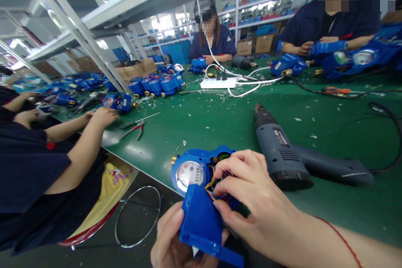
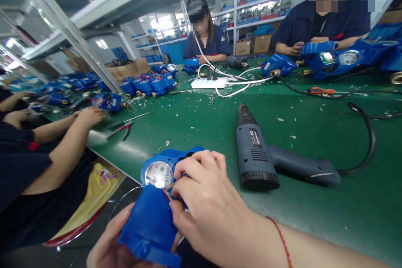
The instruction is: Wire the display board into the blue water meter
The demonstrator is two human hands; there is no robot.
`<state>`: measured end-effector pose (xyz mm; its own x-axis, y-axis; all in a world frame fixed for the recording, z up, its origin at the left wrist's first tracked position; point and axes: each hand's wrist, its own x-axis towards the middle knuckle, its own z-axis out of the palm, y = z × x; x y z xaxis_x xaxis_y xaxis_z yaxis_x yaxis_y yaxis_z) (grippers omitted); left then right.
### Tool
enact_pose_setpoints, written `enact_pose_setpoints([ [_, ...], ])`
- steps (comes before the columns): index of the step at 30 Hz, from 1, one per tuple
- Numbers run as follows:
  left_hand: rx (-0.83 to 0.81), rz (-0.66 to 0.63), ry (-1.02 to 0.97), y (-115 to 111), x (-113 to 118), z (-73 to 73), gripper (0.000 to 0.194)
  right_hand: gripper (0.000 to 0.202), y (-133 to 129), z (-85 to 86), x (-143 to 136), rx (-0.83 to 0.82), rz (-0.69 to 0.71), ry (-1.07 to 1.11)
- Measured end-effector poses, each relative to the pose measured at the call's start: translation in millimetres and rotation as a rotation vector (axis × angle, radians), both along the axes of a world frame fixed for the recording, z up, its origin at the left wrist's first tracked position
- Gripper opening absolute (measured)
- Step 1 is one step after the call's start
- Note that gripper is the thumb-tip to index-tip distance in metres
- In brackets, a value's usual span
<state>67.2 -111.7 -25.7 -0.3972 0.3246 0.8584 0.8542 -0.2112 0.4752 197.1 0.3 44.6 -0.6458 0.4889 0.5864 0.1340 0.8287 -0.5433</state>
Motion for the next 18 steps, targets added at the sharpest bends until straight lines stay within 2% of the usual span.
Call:
enact_pose_setpoints([
  [3, 0.026, -0.015, 0.088, 0, 0, 1.5, 0.073, 0.007, 0, -0.9, -1, 0.079, -0.006, 0.022],
  [9, 0.038, -0.01, 0.135, -1, 2, -3.8, 0.062, 0.017, -1, -9.2, -6, 0.154, -0.044, 0.081],
  [15, 0.052, -0.07, 0.088, 3, 5, -4.0, 0.068, 0.015, -3, -15.1, -7, 0.143, -0.045, 0.114],
  [18, 0.054, -0.104, 0.094, 2, 2, -3.6, 0.078, 0.015, -2, -17.1, -10, 0.118, -0.047, 0.134],
])
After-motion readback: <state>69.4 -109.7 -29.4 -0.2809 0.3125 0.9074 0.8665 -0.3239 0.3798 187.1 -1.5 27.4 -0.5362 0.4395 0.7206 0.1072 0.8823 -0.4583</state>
